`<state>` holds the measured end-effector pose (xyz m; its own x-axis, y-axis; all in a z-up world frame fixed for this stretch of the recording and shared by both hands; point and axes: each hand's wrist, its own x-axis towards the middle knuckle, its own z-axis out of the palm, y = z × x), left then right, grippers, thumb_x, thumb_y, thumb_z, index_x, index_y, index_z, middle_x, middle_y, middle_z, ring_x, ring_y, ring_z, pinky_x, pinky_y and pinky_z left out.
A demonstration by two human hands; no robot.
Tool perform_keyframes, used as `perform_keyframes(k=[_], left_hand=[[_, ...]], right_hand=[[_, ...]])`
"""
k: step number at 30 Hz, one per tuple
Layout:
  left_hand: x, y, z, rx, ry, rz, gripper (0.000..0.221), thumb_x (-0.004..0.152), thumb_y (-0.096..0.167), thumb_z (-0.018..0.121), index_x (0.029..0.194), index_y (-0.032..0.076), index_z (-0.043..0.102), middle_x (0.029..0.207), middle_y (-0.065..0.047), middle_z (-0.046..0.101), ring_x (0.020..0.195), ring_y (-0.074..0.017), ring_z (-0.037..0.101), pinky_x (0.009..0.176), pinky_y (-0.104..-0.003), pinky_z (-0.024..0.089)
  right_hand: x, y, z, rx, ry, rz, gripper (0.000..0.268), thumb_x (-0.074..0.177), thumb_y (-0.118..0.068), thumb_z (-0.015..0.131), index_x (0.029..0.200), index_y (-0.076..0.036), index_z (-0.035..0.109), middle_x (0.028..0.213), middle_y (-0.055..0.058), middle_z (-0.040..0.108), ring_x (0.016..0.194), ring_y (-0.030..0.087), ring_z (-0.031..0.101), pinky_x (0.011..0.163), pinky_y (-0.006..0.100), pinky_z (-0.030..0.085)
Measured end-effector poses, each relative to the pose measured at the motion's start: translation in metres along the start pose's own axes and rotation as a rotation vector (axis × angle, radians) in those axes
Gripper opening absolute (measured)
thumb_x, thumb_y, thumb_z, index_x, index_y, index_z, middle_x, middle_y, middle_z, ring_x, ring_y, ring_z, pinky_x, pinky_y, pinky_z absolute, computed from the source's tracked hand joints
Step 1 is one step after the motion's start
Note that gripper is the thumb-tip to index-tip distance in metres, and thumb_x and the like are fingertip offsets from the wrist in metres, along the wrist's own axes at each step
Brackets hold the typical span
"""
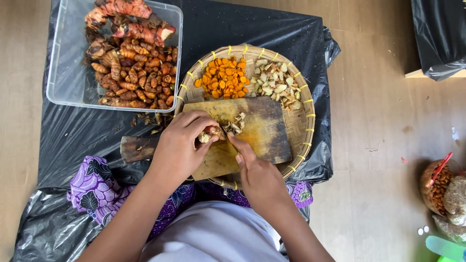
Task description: Slicing turmeric and ginger roots on a wooden cutting board and placing them into a woven basket.
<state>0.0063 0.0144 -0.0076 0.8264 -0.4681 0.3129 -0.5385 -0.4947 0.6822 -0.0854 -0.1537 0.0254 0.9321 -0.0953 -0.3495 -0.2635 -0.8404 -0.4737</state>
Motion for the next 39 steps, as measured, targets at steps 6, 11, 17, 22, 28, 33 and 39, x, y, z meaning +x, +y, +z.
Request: perform_keyframes(k=[6, 11, 17, 22, 28, 33, 39], left_hand=[[0.001, 0.004, 0.001, -0.034, 0.015, -0.01, 0.034, 0.07, 0.0, 0.08, 0.102, 0.007, 0.07, 0.107, -0.003, 0.069, 0.094, -0.0236, 0.065, 0.084, -0.035, 0.053], [0.003, 0.008, -0.003, -0.031, 0.017, -0.003, 0.031, 0.069, -0.001, 0.078, 0.099, 0.006, 0.07, 0.105, -0.004, 0.069, 0.094, -0.0232, 0.066, 0.082, -0.034, 0.054], [0.0, 0.013, -0.008, -0.157, 0.029, -0.052, 0.03, 0.072, -0.003, 0.078, 0.101, 0.003, 0.071, 0.105, -0.006, 0.069, 0.083, -0.017, 0.067, 0.074, -0.028, 0.055], [-0.004, 0.019, -0.009, -0.136, 0.037, -0.07, 0.032, 0.072, -0.002, 0.078, 0.103, 0.004, 0.071, 0.107, -0.007, 0.069, 0.088, -0.0201, 0.068, 0.078, -0.031, 0.056], [-0.004, 0.02, -0.01, -0.11, 0.112, -0.06, 0.033, 0.073, -0.002, 0.078, 0.104, 0.004, 0.071, 0.107, -0.008, 0.068, 0.093, -0.0231, 0.066, 0.082, -0.034, 0.054], [-0.004, 0.021, -0.012, -0.103, 0.1, -0.075, 0.033, 0.072, -0.001, 0.079, 0.104, 0.004, 0.071, 0.107, -0.008, 0.068, 0.093, -0.0237, 0.066, 0.081, -0.034, 0.054], [-0.003, 0.019, -0.008, -0.059, 0.069, -0.041, 0.033, 0.072, -0.001, 0.079, 0.104, 0.005, 0.072, 0.104, -0.007, 0.067, 0.092, -0.0229, 0.064, 0.082, -0.034, 0.053]], right_hand=[[-0.019, 0.004, -0.02, 0.085, -0.114, 0.196, 0.048, 0.103, -0.033, 0.039, 0.151, -0.034, 0.046, 0.068, 0.009, 0.07, 0.059, 0.024, 0.068, 0.062, 0.044, 0.051], [-0.014, 0.003, -0.014, 0.12, -0.025, 0.138, 0.046, 0.102, -0.026, 0.044, 0.147, -0.031, 0.05, 0.079, 0.009, 0.077, 0.068, 0.027, 0.074, 0.066, 0.045, 0.053], [-0.014, 0.01, 0.001, 0.052, 0.118, 0.015, 0.045, 0.1, -0.021, 0.05, 0.145, -0.028, 0.053, 0.084, 0.012, 0.077, 0.066, 0.032, 0.074, 0.061, 0.047, 0.054], [-0.019, 0.008, 0.007, 0.023, 0.241, -0.099, 0.045, 0.094, -0.013, 0.058, 0.138, -0.021, 0.058, 0.1, 0.009, 0.076, 0.057, 0.028, 0.071, 0.05, 0.042, 0.054], [-0.026, 0.008, 0.008, -0.076, 0.324, -0.15, 0.046, 0.094, -0.016, 0.06, 0.14, -0.021, 0.058, 0.09, 0.005, 0.069, 0.05, 0.025, 0.065, 0.044, 0.039, 0.05], [-0.028, 0.008, 0.006, -0.078, 0.36, -0.169, 0.046, 0.092, -0.015, 0.065, 0.137, -0.022, 0.063, 0.088, 0.003, 0.067, 0.056, 0.02, 0.064, 0.049, 0.035, 0.052], [-0.027, 0.009, 0.009, -0.135, 0.395, -0.243, 0.046, 0.089, -0.011, 0.068, 0.134, -0.02, 0.069, 0.082, 0.003, 0.06, 0.054, 0.015, 0.056, 0.044, 0.031, 0.047]])
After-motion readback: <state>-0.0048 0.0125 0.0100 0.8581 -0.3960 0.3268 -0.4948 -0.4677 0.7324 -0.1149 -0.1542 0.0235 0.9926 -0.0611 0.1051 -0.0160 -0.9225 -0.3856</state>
